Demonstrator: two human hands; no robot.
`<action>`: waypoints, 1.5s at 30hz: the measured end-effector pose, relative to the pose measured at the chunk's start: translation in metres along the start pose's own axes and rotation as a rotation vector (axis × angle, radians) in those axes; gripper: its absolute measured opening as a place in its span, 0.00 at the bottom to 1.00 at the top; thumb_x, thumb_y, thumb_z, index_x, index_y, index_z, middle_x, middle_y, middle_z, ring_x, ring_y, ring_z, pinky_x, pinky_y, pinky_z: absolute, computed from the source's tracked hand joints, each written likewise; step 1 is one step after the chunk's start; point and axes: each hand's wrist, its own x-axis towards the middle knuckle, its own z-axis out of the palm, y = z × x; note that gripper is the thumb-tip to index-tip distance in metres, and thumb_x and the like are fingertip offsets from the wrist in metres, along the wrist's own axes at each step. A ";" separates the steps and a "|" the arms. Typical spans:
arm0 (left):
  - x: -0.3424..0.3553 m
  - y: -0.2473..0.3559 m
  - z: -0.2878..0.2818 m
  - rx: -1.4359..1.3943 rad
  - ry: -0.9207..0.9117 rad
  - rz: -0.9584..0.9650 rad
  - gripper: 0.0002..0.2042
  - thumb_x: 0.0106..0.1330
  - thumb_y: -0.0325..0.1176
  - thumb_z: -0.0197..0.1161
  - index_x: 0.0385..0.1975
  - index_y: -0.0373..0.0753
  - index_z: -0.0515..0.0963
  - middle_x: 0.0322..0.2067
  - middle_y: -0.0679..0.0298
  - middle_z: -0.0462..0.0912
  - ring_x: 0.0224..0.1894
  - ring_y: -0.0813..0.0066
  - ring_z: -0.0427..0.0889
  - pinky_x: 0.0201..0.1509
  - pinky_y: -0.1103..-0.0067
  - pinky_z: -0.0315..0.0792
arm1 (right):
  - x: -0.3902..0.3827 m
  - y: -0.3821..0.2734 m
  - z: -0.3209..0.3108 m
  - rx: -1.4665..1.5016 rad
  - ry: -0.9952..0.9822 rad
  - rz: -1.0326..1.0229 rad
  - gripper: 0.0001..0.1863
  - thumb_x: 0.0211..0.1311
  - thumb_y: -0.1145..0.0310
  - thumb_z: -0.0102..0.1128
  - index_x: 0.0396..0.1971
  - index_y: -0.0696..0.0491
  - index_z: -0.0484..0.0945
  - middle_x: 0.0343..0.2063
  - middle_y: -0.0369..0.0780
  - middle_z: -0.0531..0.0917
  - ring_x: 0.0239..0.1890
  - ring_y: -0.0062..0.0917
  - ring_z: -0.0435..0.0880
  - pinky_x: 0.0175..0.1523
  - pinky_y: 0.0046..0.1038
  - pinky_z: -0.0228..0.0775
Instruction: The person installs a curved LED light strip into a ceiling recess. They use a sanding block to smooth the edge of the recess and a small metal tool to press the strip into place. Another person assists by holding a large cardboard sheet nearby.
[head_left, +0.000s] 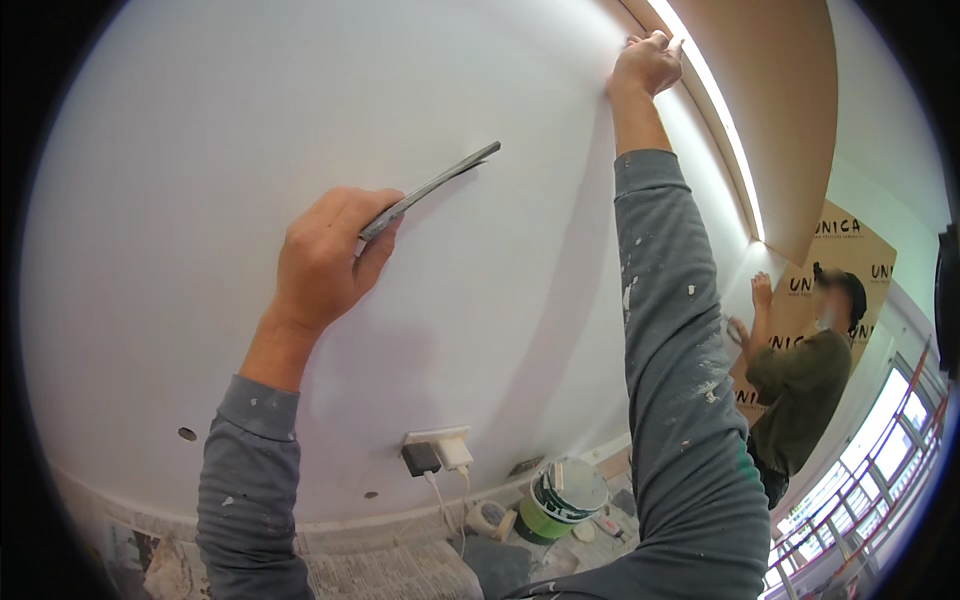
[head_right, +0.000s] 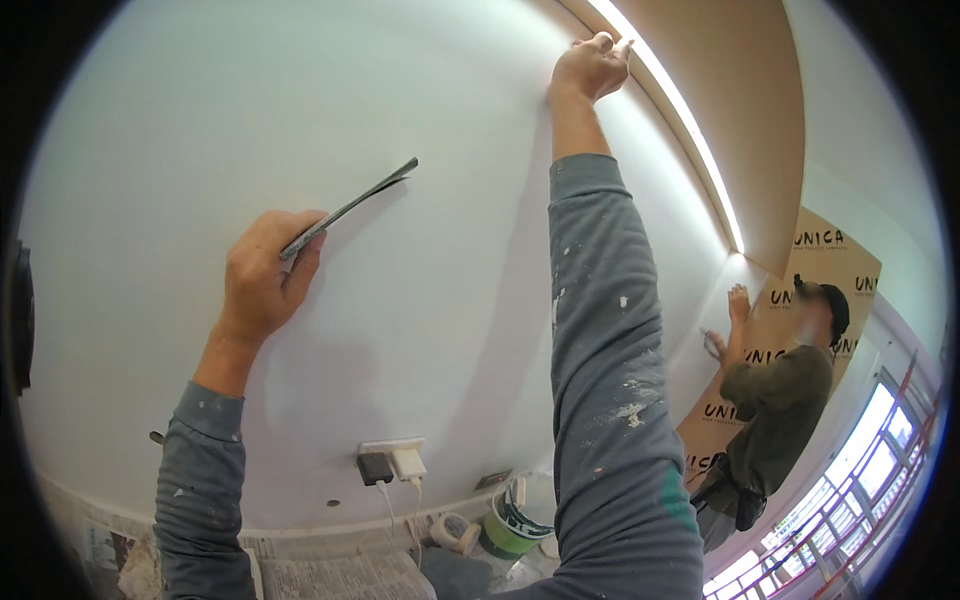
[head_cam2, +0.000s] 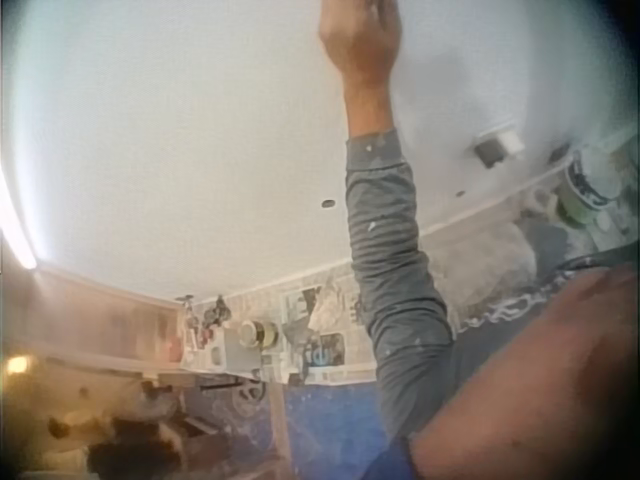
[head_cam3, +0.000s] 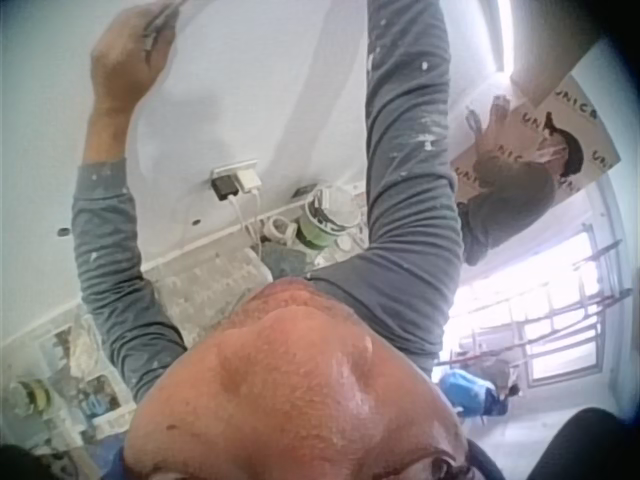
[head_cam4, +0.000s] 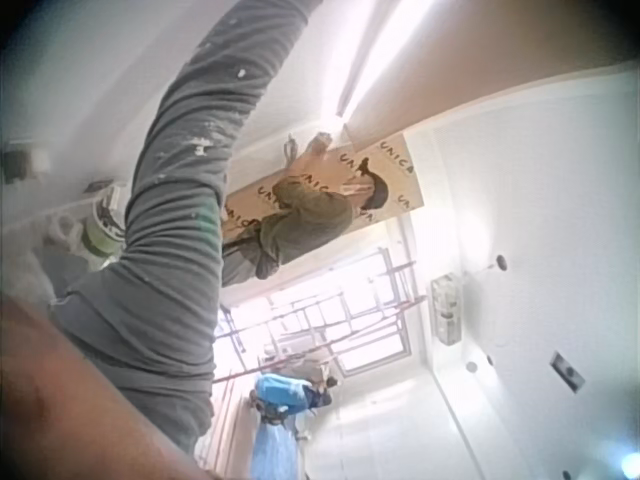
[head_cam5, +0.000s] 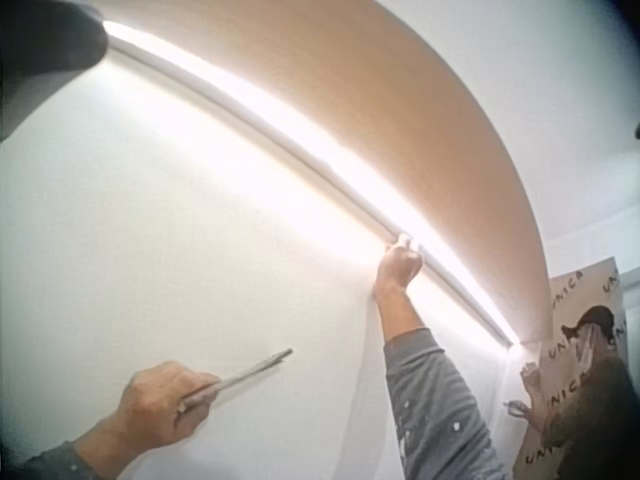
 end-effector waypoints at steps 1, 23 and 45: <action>0.000 -0.001 -0.003 0.012 -0.002 0.000 0.11 0.61 0.21 0.71 0.43 0.38 0.83 0.32 0.61 0.84 0.31 0.62 0.83 0.35 0.71 0.77 | -0.005 -0.004 0.002 0.037 -0.006 0.002 0.30 0.77 0.71 0.42 0.75 0.65 0.54 0.57 0.56 0.79 0.45 0.33 0.90 0.45 0.28 0.85; -0.001 -0.002 0.000 -0.044 -0.021 -0.013 0.11 0.61 0.21 0.71 0.43 0.38 0.82 0.32 0.62 0.84 0.32 0.63 0.82 0.35 0.71 0.77 | 0.043 -0.016 -0.009 0.210 0.395 0.337 0.06 0.74 0.75 0.57 0.44 0.61 0.74 0.33 0.46 0.84 0.23 0.28 0.86 0.30 0.24 0.87; -0.001 0.001 0.002 -0.015 -0.016 -0.046 0.09 0.64 0.21 0.70 0.42 0.38 0.83 0.30 0.60 0.81 0.29 0.62 0.81 0.33 0.72 0.75 | 0.003 -0.003 -0.022 0.152 0.145 0.106 0.29 0.72 0.70 0.57 0.70 0.64 0.65 0.45 0.46 0.84 0.30 0.31 0.85 0.32 0.33 0.81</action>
